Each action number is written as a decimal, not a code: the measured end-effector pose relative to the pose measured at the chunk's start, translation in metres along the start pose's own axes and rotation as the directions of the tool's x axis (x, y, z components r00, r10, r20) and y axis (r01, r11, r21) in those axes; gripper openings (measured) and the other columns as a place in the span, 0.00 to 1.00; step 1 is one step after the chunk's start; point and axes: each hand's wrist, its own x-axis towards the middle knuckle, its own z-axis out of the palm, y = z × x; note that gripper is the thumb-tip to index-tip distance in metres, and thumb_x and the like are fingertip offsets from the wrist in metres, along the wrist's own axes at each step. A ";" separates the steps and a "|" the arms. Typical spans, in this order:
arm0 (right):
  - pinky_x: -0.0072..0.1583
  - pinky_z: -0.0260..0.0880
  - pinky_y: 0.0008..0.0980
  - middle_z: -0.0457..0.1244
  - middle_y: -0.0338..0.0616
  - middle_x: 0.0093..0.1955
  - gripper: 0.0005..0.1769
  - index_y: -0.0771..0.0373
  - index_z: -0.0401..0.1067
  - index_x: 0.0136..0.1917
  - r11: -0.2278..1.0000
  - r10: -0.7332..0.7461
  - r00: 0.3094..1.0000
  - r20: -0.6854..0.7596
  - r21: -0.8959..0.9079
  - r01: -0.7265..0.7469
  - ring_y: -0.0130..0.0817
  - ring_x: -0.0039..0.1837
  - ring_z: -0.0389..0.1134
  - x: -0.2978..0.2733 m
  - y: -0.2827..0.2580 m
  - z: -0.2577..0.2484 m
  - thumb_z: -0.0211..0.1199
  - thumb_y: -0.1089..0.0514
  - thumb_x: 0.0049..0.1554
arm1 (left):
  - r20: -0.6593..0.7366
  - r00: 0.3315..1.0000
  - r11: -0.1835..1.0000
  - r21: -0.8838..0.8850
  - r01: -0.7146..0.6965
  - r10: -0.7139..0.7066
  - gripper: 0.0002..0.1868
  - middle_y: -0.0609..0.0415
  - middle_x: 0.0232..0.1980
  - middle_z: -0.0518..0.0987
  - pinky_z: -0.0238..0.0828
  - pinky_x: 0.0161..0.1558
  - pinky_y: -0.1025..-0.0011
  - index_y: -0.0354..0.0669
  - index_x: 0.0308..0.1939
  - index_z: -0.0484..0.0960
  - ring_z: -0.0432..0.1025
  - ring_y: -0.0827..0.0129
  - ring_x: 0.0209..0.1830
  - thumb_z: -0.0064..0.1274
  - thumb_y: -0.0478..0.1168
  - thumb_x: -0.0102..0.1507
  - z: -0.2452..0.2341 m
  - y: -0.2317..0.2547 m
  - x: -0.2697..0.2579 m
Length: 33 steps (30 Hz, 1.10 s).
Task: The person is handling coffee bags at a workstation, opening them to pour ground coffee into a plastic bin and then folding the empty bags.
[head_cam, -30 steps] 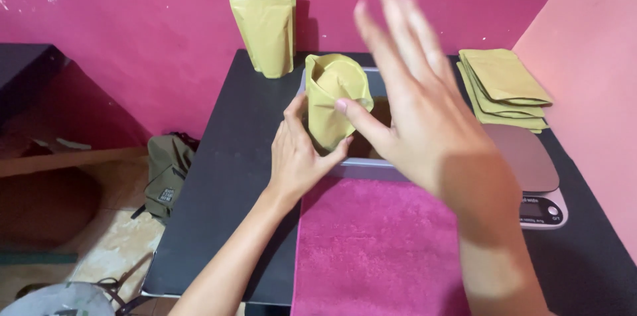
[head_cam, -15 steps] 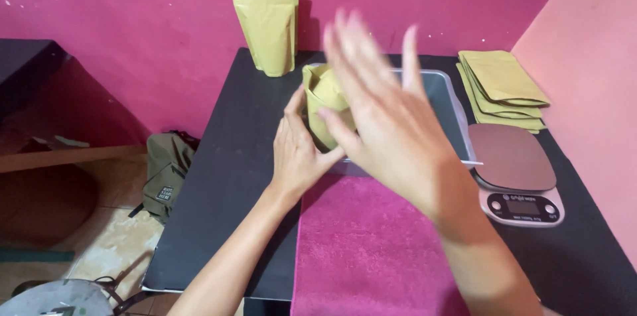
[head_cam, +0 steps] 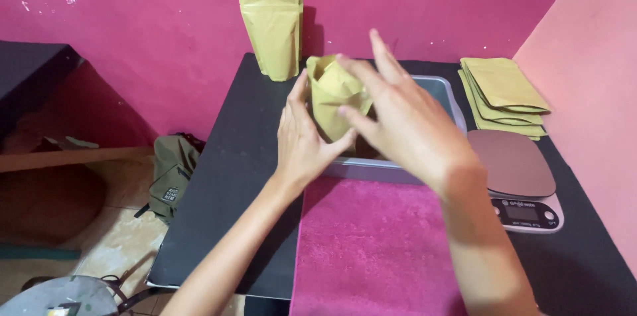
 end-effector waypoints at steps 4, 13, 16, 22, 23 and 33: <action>0.65 0.60 0.52 0.61 0.48 0.74 0.30 0.54 0.62 0.77 0.996 -0.074 0.990 -0.119 0.036 0.078 0.48 0.68 0.65 0.009 0.021 -0.004 0.58 0.50 0.63 | 0.113 0.990 0.996 0.023 -0.082 0.079 0.65 0.40 0.82 0.55 0.62 0.74 0.51 0.35 0.79 0.40 0.62 0.47 0.79 0.64 0.69 0.58 -0.006 -0.001 0.021; 0.48 0.63 0.33 0.66 0.41 0.63 0.14 0.60 0.71 0.64 0.972 -0.135 0.938 -0.318 0.140 0.187 0.35 0.36 0.64 0.019 0.037 -0.009 0.59 0.57 0.66 | 0.286 0.958 0.975 -0.206 0.080 -0.018 0.35 0.47 0.66 0.78 0.59 0.64 0.59 0.42 0.71 0.59 0.73 0.56 0.66 0.53 0.54 0.67 -0.015 -0.020 0.007; 0.47 0.59 0.31 0.66 0.44 0.62 0.12 0.61 0.71 0.63 0.966 -0.160 0.919 -0.362 0.136 0.221 0.31 0.30 0.57 0.024 0.042 -0.001 0.59 0.57 0.67 | 0.285 0.957 0.993 -0.094 0.078 -0.048 0.54 0.45 0.81 0.60 0.65 0.63 0.52 0.41 0.77 0.47 0.67 0.48 0.72 0.56 0.65 0.60 -0.015 -0.015 0.005; 0.53 0.59 0.39 0.60 0.49 0.54 0.11 0.65 0.64 0.57 0.981 -0.100 0.912 -0.397 0.115 0.158 0.42 0.45 0.62 0.020 0.025 0.008 0.56 0.55 0.68 | 0.128 0.985 0.974 0.182 -0.137 0.115 0.71 0.33 0.81 0.54 0.64 0.72 0.53 0.26 0.78 0.39 0.62 0.43 0.76 0.64 0.72 0.56 -0.006 -0.011 -0.002; 0.52 0.59 0.38 0.61 0.47 0.55 0.11 0.64 0.65 0.58 0.983 -0.090 0.922 -0.376 0.115 0.143 0.39 0.40 0.61 0.016 0.021 0.004 0.57 0.55 0.68 | 0.163 0.984 0.990 0.114 -0.086 0.066 0.66 0.35 0.81 0.55 0.68 0.68 0.54 0.29 0.79 0.38 0.62 0.43 0.75 0.66 0.64 0.58 -0.008 -0.007 -0.002; 0.59 0.65 0.55 0.54 0.46 0.73 0.26 0.60 0.61 0.70 0.999 0.031 0.988 -0.150 0.013 -0.029 0.48 0.64 0.67 0.005 0.005 -0.006 0.56 0.46 0.64 | 0.339 0.933 0.988 -0.052 0.146 -0.120 0.61 0.43 0.86 0.43 0.79 0.40 0.49 0.44 0.79 0.32 0.80 0.40 0.48 0.65 0.50 0.59 -0.014 0.005 0.002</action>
